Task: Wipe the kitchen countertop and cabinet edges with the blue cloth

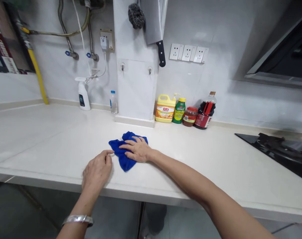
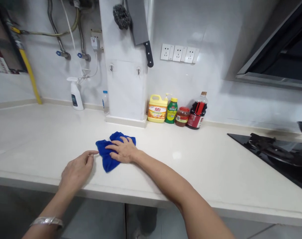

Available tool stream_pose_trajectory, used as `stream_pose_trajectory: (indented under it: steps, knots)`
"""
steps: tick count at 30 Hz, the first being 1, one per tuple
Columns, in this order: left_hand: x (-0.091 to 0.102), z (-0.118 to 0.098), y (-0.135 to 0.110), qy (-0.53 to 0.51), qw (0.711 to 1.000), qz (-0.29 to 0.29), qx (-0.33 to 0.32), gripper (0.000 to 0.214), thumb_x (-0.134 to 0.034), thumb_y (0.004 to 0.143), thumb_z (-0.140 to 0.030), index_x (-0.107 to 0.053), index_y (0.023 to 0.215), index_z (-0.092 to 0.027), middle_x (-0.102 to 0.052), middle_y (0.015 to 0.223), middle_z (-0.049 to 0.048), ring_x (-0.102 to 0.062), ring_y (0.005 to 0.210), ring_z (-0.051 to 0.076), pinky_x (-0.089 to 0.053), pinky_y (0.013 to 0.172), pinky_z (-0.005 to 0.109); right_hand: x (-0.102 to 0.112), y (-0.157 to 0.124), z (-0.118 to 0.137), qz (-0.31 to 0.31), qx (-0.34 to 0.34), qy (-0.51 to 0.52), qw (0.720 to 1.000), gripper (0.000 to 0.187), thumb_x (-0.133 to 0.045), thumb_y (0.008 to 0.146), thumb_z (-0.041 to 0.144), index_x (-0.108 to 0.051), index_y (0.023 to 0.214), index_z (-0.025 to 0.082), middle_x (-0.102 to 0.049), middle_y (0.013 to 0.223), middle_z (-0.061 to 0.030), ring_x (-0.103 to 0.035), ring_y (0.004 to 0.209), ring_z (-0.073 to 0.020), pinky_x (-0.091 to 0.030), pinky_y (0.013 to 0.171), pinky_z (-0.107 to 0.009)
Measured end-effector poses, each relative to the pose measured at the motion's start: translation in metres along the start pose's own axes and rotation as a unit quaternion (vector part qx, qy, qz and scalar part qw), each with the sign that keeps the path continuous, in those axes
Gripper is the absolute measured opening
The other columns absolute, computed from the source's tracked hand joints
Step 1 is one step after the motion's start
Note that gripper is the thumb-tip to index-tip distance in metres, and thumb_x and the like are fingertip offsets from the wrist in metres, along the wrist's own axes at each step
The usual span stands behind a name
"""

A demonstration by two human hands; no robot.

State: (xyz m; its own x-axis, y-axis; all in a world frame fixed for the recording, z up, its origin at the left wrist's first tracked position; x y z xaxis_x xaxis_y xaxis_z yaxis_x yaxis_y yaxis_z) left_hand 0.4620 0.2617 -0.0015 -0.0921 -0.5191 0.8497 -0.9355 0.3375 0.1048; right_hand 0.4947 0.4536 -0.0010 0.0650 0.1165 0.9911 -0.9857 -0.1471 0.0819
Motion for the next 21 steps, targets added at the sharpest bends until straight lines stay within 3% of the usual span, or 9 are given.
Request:
stream_pose_trajectory:
  steps: [5, 10, 15, 21]
  knots:
    - [0.001, 0.003, 0.001, 0.006, 1.000, -0.018, 0.002, 0.057, -0.021, 0.095, -0.042, -0.062, 0.133, -0.029, -0.072, 0.119, 0.0157, -0.063, 0.113, 0.040, -0.044, 0.091, 0.049, 0.003, 0.009, -0.051, -0.021, -0.083, 0.007, 0.996, 0.057, -0.034, 0.104, 0.059, -0.041, 0.157, 0.039, -0.032, 0.170, 0.0017, -0.021, 0.156, -0.0395, -0.018, 0.126, -0.062]
    - [0.000, 0.011, 0.006, -0.024, 0.999, -0.035, 0.021, 0.051, -0.028, 0.095, -0.047, -0.064, 0.128, -0.032, -0.072, 0.096, 0.0105, -0.063, 0.093, 0.034, -0.041, 0.080, 0.043, 0.011, -0.033, -0.124, -0.026, -0.207, -0.013, 0.978, 0.058, -0.031, 0.103, 0.059, -0.040, 0.157, 0.041, -0.031, 0.171, 0.0038, -0.022, 0.156, -0.0383, -0.019, 0.126, -0.062]
    - [-0.002, 0.019, 0.018, -0.033, 0.998, -0.045, 0.014, 0.047, -0.033, 0.094, -0.052, -0.060, 0.127, -0.032, -0.070, 0.089, 0.0048, -0.063, 0.090, 0.030, -0.042, 0.083, 0.040, 0.020, -0.122, -0.206, -0.038, -0.335, -0.035, 0.941, 0.057, -0.028, 0.103, 0.056, -0.040, 0.157, 0.041, -0.031, 0.170, 0.0031, -0.024, 0.155, -0.0380, -0.021, 0.125, -0.062]
    - [-0.001, 0.018, 0.026, 0.004, 0.999, -0.030, 0.016, 0.058, -0.028, 0.092, -0.057, -0.051, 0.137, -0.028, -0.073, 0.107, 0.0077, -0.065, 0.098, 0.037, -0.047, 0.089, 0.048, 0.030, -0.277, -0.275, -0.054, -0.490, -0.067, 0.867, 0.059, -0.025, 0.102, 0.056, -0.040, 0.157, 0.041, -0.032, 0.170, 0.0041, -0.028, 0.153, -0.0395, -0.025, 0.124, -0.062]
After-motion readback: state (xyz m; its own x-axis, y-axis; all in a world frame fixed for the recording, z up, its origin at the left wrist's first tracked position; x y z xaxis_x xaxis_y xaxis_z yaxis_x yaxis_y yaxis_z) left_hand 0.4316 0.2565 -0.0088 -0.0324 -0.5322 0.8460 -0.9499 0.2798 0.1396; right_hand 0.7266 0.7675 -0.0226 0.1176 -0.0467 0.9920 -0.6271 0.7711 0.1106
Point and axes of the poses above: each hand's wrist, its own y-axis towards the middle knuckle, its own x-axis out of the back of the hand, z = x × y, the point moved 3 cm from there along y, towards the middle knuckle
